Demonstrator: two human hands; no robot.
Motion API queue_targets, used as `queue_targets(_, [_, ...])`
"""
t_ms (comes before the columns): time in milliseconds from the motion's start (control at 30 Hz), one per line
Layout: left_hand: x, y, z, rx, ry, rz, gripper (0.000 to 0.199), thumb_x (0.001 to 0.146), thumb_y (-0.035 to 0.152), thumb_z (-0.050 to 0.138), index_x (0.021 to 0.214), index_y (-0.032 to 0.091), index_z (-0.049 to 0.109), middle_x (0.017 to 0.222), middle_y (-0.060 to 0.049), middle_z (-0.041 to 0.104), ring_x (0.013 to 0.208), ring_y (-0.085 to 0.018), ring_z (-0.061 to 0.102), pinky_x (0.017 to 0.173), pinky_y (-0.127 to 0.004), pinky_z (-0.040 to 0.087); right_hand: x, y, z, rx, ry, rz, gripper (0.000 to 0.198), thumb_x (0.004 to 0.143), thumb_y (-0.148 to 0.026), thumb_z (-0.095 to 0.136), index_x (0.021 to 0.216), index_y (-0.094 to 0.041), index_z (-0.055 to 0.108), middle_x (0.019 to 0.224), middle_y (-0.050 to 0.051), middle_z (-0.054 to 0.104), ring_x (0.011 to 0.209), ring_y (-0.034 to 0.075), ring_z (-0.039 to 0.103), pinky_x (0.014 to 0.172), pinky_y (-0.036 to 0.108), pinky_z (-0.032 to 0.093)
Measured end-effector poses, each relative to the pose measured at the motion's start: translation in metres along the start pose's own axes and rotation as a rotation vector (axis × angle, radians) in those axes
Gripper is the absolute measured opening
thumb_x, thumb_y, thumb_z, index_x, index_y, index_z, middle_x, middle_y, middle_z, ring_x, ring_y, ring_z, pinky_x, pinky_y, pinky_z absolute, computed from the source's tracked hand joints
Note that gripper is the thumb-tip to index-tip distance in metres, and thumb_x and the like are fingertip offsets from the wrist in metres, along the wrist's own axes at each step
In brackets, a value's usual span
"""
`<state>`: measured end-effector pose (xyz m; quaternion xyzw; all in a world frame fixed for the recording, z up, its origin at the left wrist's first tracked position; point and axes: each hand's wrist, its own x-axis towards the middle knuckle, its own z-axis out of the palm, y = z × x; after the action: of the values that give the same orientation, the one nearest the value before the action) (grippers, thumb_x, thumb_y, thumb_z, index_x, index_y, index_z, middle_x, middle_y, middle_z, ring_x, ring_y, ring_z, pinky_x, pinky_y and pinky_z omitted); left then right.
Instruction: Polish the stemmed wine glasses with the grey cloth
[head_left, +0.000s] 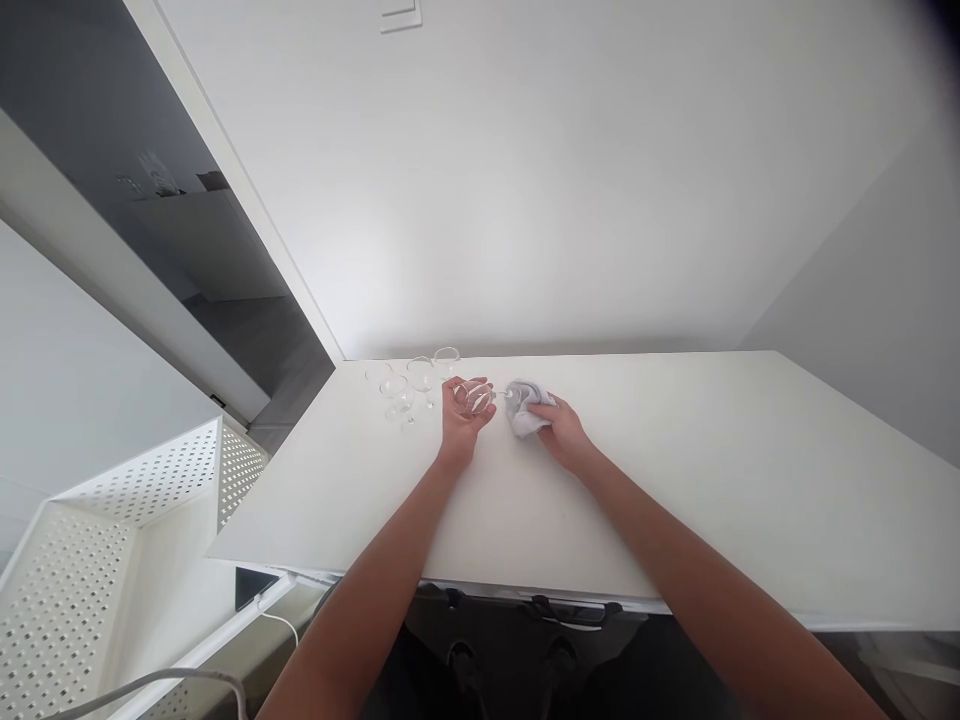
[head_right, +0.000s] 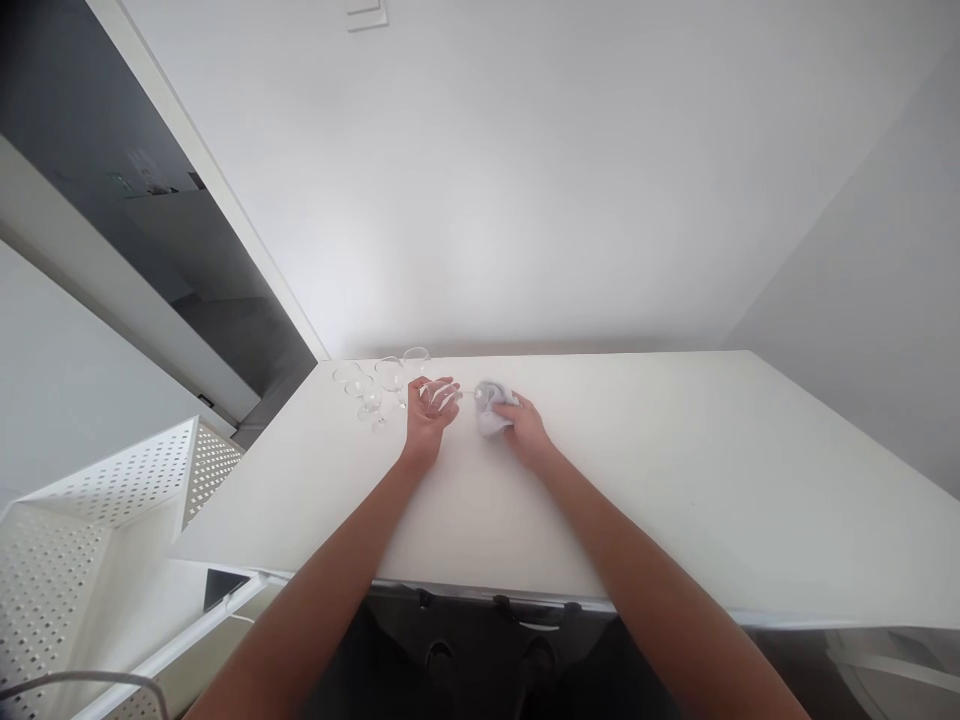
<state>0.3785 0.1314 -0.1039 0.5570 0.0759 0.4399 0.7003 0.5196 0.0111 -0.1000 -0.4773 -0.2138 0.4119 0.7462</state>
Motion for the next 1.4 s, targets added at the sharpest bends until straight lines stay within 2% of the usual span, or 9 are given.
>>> queue_targets(200, [-0.003,0.004,0.002,0.003,-0.065,-0.008,0.053,0.082,0.027,0.081,0.118,0.03,0.042,0.132,-0.008,0.056,0.126,-0.025,0.059,0.112,-0.051,0.041,-0.003,-0.003,0.001,-0.019,-0.002,-0.001,0.031,0.071,-0.029,0.078,0.099,-0.02,0.069,0.094,0.003,0.064,0.089,0.02,0.055,0.074,0.03,0.045])
queue_targets(633, [-0.001,0.002,0.001,-0.025,0.014,0.014,0.057,0.077,0.029,0.085,0.116,0.031,0.044,0.131,-0.007,0.058,0.124,-0.023,0.06,0.112,-0.051,0.043,0.0,0.0,0.0,-0.002,0.015,-0.011,0.032,0.07,-0.028,0.08,0.1,-0.02,0.072,0.097,0.004,0.066,0.09,0.021,0.058,0.076,0.031,0.046])
queue_targets(767, [-0.001,0.0,0.0,-0.008,-0.024,-0.015,0.057,0.076,0.029,0.086,0.116,0.03,0.044,0.131,-0.008,0.058,0.124,-0.025,0.061,0.111,-0.052,0.044,0.0,0.0,0.001,-0.007,0.04,-0.021,0.029,0.07,-0.028,0.078,0.098,-0.02,0.072,0.095,0.004,0.065,0.089,0.021,0.058,0.076,0.031,0.046])
queue_targets(933, [0.0,0.001,0.0,-0.001,0.016,0.001,0.056,0.076,0.03,0.085,0.115,0.031,0.045,0.131,-0.007,0.059,0.124,-0.023,0.06,0.111,-0.051,0.044,-0.002,-0.004,0.0,-0.101,0.083,-0.089,0.049,0.069,-0.026,0.071,0.118,-0.026,0.068,0.104,0.003,0.065,0.089,0.02,0.058,0.073,0.03,0.045])
queue_targets(1000, [0.0,0.002,0.0,0.019,0.006,-0.005,0.057,0.076,0.03,0.086,0.116,0.031,0.046,0.132,-0.008,0.059,0.123,-0.023,0.06,0.11,-0.051,0.044,-0.002,-0.009,-0.005,-0.217,0.163,-0.152,0.044,0.07,-0.026,0.065,0.114,-0.026,0.069,0.095,0.001,0.064,0.081,0.018,0.055,0.067,0.029,0.042])
queue_targets(1067, [-0.001,0.003,0.001,0.046,0.009,-0.005,0.058,0.075,0.03,0.086,0.117,0.031,0.047,0.132,-0.008,0.06,0.123,-0.023,0.06,0.111,-0.05,0.043,-0.004,-0.015,-0.011,-0.361,0.196,-0.208,0.025,0.073,-0.027,0.058,0.094,-0.023,0.071,0.083,0.001,0.062,0.073,0.017,0.052,0.063,0.029,0.039])
queue_targets(1200, [-0.001,0.004,0.001,0.078,0.028,-0.004,0.058,0.075,0.031,0.086,0.118,0.03,0.048,0.131,-0.009,0.061,0.12,-0.022,0.061,0.109,-0.048,0.043,-0.011,-0.025,-0.012,-0.744,-0.037,-0.321,0.016,0.08,-0.026,0.051,0.076,-0.022,0.066,0.087,0.003,0.064,0.073,0.018,0.055,0.068,0.031,0.043])
queue_targets(1300, [0.0,0.004,0.001,0.1,0.013,-0.013,0.058,0.074,0.032,0.087,0.119,0.03,0.05,0.128,-0.009,0.063,0.118,-0.023,0.062,0.105,-0.046,0.046,-0.017,-0.022,-0.002,-1.229,-0.236,-0.377,0.024,0.078,-0.022,0.054,0.093,-0.024,0.072,0.112,0.005,0.064,0.067,0.014,0.055,0.067,0.031,0.042])
queue_targets(1400, [0.0,0.003,0.0,0.125,0.008,-0.02,0.059,0.073,0.032,0.088,0.12,0.03,0.052,0.129,-0.009,0.063,0.114,-0.023,0.063,0.1,-0.044,0.048,-0.021,-0.014,0.006,-1.57,-0.314,-0.384,0.052,0.078,-0.019,0.054,0.127,-0.034,0.067,0.143,0.004,0.052,0.055,0.007,0.048,0.062,0.03,0.039])
